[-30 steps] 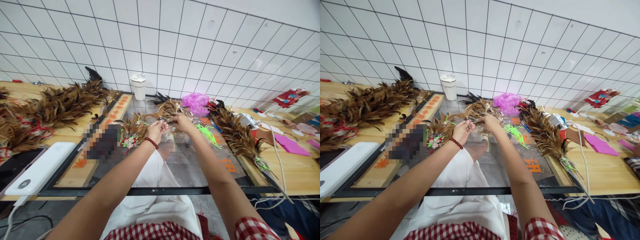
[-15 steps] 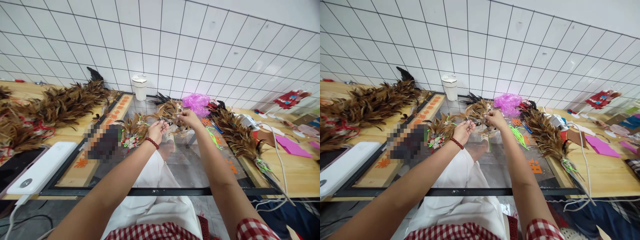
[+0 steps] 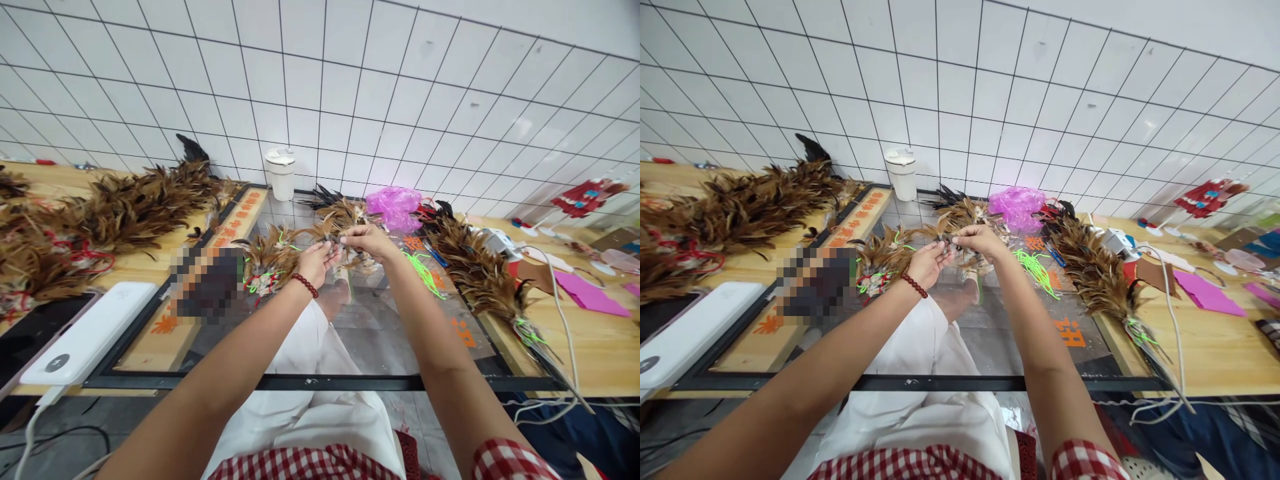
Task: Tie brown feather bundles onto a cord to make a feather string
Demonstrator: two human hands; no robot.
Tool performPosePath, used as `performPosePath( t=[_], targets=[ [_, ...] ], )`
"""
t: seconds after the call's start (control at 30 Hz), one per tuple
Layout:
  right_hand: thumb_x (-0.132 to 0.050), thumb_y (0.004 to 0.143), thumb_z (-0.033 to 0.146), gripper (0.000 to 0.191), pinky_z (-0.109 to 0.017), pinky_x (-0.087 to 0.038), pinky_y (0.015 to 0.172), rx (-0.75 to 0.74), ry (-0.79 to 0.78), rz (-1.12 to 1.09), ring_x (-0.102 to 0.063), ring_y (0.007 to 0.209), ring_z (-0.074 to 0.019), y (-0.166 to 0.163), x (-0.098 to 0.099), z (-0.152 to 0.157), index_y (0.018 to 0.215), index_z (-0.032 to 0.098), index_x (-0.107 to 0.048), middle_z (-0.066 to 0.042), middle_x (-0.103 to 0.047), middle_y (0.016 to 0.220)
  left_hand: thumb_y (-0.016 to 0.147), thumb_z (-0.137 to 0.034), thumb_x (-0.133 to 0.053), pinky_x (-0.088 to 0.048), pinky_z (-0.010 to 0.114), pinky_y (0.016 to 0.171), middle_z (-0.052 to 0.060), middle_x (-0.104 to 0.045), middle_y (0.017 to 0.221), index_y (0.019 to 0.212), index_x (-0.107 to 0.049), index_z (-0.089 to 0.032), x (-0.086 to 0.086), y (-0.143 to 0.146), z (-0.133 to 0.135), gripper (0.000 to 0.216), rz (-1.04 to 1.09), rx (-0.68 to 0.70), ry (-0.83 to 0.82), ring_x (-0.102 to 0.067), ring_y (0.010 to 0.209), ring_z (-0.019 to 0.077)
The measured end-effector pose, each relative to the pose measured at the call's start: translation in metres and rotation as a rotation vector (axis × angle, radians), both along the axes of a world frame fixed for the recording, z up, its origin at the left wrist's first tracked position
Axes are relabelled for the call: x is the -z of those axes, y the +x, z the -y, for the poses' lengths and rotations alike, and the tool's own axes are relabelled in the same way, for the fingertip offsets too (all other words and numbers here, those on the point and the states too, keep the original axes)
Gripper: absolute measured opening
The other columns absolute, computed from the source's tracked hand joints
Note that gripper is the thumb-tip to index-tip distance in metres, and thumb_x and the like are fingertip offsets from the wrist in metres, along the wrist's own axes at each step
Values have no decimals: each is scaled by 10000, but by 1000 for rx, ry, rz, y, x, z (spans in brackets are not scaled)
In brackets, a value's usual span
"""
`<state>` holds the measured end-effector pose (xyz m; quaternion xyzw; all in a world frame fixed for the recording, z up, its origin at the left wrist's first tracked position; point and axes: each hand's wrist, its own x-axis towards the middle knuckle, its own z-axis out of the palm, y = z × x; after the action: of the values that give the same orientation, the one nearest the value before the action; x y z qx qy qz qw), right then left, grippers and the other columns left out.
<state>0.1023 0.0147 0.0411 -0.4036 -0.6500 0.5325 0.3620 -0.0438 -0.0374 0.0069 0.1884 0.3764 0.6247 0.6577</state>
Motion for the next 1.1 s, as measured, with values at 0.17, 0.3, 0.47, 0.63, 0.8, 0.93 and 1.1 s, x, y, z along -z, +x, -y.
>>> performPosePath(
  t=[0.17, 0.3, 0.47, 0.63, 0.8, 0.93, 1.1],
  targets=[
    [-764, 587, 348, 240, -211, -422, 536, 6, 101, -7, -518, 528, -80, -8, 7, 0, 668, 139, -678, 12, -624, 575, 796, -79, -582, -548, 270, 660, 58, -672, 689, 769, -587, -100, 2, 0, 0, 35, -12, 34, 26, -673, 631, 141],
    [-754, 588, 367, 254, -251, -470, 576, -2, 89, -16, -567, 554, -117, -10, 9, 0, 674, 141, -675, -2, -637, 581, 805, -98, -580, -548, 261, 654, 96, -686, 718, 790, -617, -78, 5, 0, -1, 45, -38, 92, 53, -683, 678, 155],
    [-774, 540, 353, 260, -229, -428, 548, 23, 116, 33, -524, 543, -98, -14, 7, 2, 626, 142, -648, 15, -597, 565, 775, -121, -627, -524, 221, 574, 67, -664, 660, 749, -630, -72, 8, -1, 0, 56, -122, 164, 101, -639, 564, 112],
    [-701, 628, 371, 241, -222, -399, 542, 208, 187, -92, -474, 531, -81, -10, 3, -2, 704, 152, -634, 23, -581, 607, 760, -120, -639, -488, 206, 517, 29, -618, 592, 738, -635, -73, 5, -1, 4, 53, -144, 201, 117, -588, 490, 88],
    [-626, 684, 204, 110, -252, -424, 664, 304, 451, 366, -539, 664, -127, 11, 4, -13, 764, 166, -692, -15, -633, 727, 753, -123, -653, -491, 209, 558, 28, -616, 603, 744, -628, -77, 3, 0, 3, 53, -64, 68, 95, -586, 520, 80],
    [-574, 673, 64, 302, -244, -413, 751, -4, 714, 809, -565, 827, -158, 18, 12, -12, 863, 228, -742, -36, -628, 882, 779, -112, -624, -489, 199, 576, 17, -612, 610, 763, -616, -88, 3, 0, 1, 29, -11, -17, 56, -587, 535, 70],
    [-597, 739, 162, 180, -253, -415, 751, -59, 801, 831, -562, 841, -162, 10, 13, -7, 842, 201, -740, -62, -608, 914, 796, -108, -602, -494, 199, 591, 19, -614, 618, 779, -615, -88, 2, 0, 0, 30, 6, -37, 42, -593, 545, 71]
  ],
)
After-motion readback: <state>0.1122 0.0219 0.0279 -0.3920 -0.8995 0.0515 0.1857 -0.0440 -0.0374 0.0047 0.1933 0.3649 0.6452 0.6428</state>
